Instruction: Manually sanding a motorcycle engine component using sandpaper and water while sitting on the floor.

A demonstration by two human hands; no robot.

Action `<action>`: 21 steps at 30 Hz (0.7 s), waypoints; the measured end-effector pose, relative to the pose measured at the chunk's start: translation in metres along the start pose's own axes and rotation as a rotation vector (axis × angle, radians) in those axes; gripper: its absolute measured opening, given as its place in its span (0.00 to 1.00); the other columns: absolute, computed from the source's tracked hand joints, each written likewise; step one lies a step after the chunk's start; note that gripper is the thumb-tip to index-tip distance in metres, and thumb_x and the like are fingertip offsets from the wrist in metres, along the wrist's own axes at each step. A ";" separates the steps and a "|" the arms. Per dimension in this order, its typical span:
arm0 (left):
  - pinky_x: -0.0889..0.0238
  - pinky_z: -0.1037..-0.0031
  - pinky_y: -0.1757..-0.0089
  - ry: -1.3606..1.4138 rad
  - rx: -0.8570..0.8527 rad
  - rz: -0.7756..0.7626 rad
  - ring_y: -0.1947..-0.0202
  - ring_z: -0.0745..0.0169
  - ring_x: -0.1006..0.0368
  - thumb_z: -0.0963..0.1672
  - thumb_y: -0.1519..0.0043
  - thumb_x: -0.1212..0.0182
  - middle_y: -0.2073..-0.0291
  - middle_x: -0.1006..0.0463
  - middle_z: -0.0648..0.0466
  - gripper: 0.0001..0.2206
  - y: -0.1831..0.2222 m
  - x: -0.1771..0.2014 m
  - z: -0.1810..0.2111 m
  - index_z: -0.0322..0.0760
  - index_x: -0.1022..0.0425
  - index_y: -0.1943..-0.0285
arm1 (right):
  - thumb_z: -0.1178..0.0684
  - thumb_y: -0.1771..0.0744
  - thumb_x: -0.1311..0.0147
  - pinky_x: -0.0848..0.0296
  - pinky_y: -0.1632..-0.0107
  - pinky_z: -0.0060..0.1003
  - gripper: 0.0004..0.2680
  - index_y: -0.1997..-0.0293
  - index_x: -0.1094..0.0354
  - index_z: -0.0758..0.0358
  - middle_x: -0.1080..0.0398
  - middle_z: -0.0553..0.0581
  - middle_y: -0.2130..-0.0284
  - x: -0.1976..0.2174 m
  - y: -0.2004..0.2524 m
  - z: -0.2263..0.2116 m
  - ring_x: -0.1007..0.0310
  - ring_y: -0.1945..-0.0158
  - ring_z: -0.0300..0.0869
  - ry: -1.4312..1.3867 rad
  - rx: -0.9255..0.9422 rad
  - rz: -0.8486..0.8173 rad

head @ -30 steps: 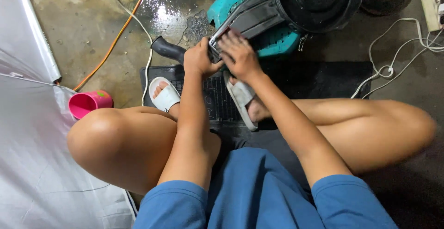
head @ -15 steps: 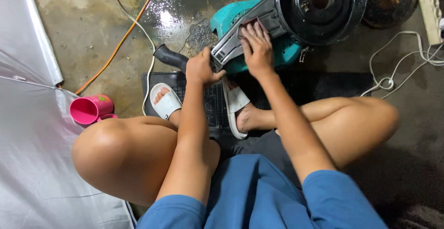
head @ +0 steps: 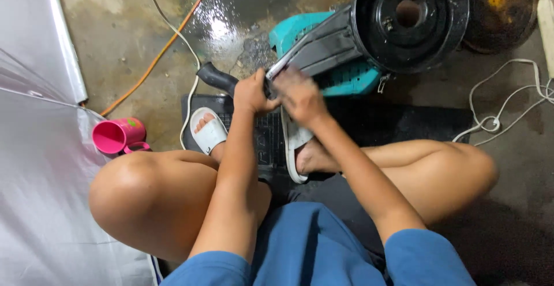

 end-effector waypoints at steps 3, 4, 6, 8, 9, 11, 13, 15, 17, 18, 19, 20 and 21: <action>0.30 0.59 0.60 0.090 -0.006 0.138 0.67 0.41 0.23 0.57 0.58 0.26 0.63 0.20 0.46 0.36 0.006 0.042 0.019 0.35 0.34 0.46 | 0.59 0.31 0.47 0.42 0.30 0.60 0.11 0.44 0.25 0.69 0.28 0.68 0.42 0.054 -0.033 0.045 0.33 0.35 0.62 0.001 -0.235 0.126; 0.30 0.59 0.60 0.091 -0.004 0.139 0.67 0.41 0.23 0.57 0.58 0.26 0.63 0.20 0.46 0.36 0.008 0.037 0.015 0.35 0.34 0.46 | 0.59 0.31 0.47 0.42 0.30 0.60 0.11 0.44 0.25 0.69 0.28 0.68 0.42 0.037 -0.026 0.041 0.33 0.35 0.62 0.000 -0.233 0.124; 0.29 0.60 0.56 -0.034 -0.028 0.089 0.64 0.47 0.19 0.67 0.58 0.39 0.63 0.19 0.49 0.38 0.001 0.028 0.011 0.42 0.37 0.50 | 0.51 0.34 0.42 0.42 0.32 0.54 0.15 0.39 0.26 0.53 0.28 0.59 0.40 0.005 -0.022 0.021 0.35 0.33 0.58 0.029 -0.041 0.110; 0.32 0.59 0.52 -0.070 -0.015 0.136 0.63 0.48 0.19 0.68 0.58 0.41 0.63 0.19 0.50 0.39 0.001 0.017 0.009 0.43 0.36 0.49 | 0.48 0.32 0.44 0.42 0.32 0.53 0.15 0.38 0.27 0.50 0.29 0.56 0.38 -0.007 -0.004 0.019 0.36 0.31 0.55 0.030 0.000 0.059; 0.36 0.59 0.48 -0.100 0.002 0.168 0.62 0.50 0.19 0.68 0.59 0.42 0.62 0.19 0.51 0.39 0.006 0.011 0.007 0.44 0.36 0.49 | 0.46 0.31 0.46 0.41 0.32 0.52 0.14 0.37 0.27 0.47 0.29 0.53 0.37 -0.018 0.009 0.014 0.37 0.30 0.52 0.026 0.031 -0.003; 0.45 0.53 0.43 -0.074 0.014 0.227 0.58 0.49 0.20 0.67 0.58 0.40 0.59 0.18 0.50 0.39 0.017 0.029 0.015 0.44 0.34 0.46 | 0.48 0.31 0.46 0.41 0.34 0.54 0.13 0.38 0.26 0.50 0.29 0.57 0.38 0.008 -0.010 0.044 0.37 0.31 0.55 0.044 -0.024 0.053; 0.54 0.47 0.37 -0.042 0.023 0.287 0.55 0.49 0.21 0.66 0.57 0.38 0.57 0.18 0.49 0.39 0.026 0.042 0.020 0.44 0.32 0.44 | 0.49 0.31 0.45 0.41 0.36 0.56 0.13 0.40 0.25 0.53 0.29 0.61 0.39 0.019 -0.016 0.054 0.38 0.32 0.59 0.069 -0.078 0.106; 0.58 0.41 0.36 -0.020 0.013 0.302 0.54 0.47 0.21 0.63 0.57 0.34 0.56 0.17 0.49 0.38 0.026 0.050 0.023 0.43 0.30 0.43 | 0.52 0.33 0.41 0.43 0.35 0.60 0.14 0.42 0.26 0.58 0.30 0.65 0.40 0.013 -0.017 0.053 0.39 0.33 0.65 0.057 -0.156 0.148; 0.57 0.45 0.36 -0.020 0.017 0.313 0.57 0.51 0.20 0.62 0.58 0.36 0.58 0.18 0.53 0.36 0.017 0.034 0.011 0.48 0.31 0.42 | 0.49 0.33 0.42 0.41 0.35 0.55 0.14 0.40 0.26 0.55 0.30 0.60 0.39 -0.011 0.004 0.020 0.38 0.32 0.58 0.038 -0.083 0.087; 0.56 0.49 0.35 -0.010 0.024 0.302 0.60 0.55 0.20 0.62 0.58 0.38 0.59 0.19 0.58 0.35 0.017 0.022 0.005 0.53 0.32 0.42 | 0.46 0.32 0.43 0.38 0.34 0.49 0.14 0.39 0.26 0.52 0.29 0.56 0.38 -0.028 0.020 -0.001 0.36 0.30 0.51 0.018 -0.026 0.009; 0.56 0.49 0.35 -0.013 0.022 0.302 0.60 0.55 0.20 0.62 0.58 0.38 0.59 0.19 0.58 0.35 0.017 0.026 0.006 0.53 0.32 0.42 | 0.46 0.32 0.43 0.38 0.34 0.49 0.14 0.39 0.26 0.52 0.29 0.56 0.38 -0.015 0.006 0.007 0.36 0.30 0.51 0.017 -0.027 0.012; 0.54 0.52 0.35 0.018 0.021 0.289 0.58 0.56 0.19 0.64 0.59 0.38 0.58 0.18 0.57 0.37 0.018 0.029 0.008 0.53 0.32 0.41 | 0.48 0.32 0.43 0.38 0.35 0.50 0.12 0.43 0.24 0.52 0.26 0.57 0.42 0.003 -0.007 0.016 0.32 0.34 0.53 0.019 -0.026 0.063; 0.53 0.56 0.36 0.049 0.019 0.276 0.57 0.57 0.19 0.66 0.60 0.39 0.57 0.17 0.56 0.40 0.018 0.031 0.009 0.52 0.32 0.40 | 0.50 0.33 0.43 0.37 0.36 0.52 0.11 0.46 0.22 0.53 0.23 0.59 0.47 0.021 -0.020 0.026 0.29 0.38 0.54 0.021 -0.025 0.114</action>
Point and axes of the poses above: each hand's wrist, its own y-axis away from the middle knuckle, its own x-axis out of the back of the hand, z = x × y, the point moved 9 cm from there along -y, towards the middle knuckle
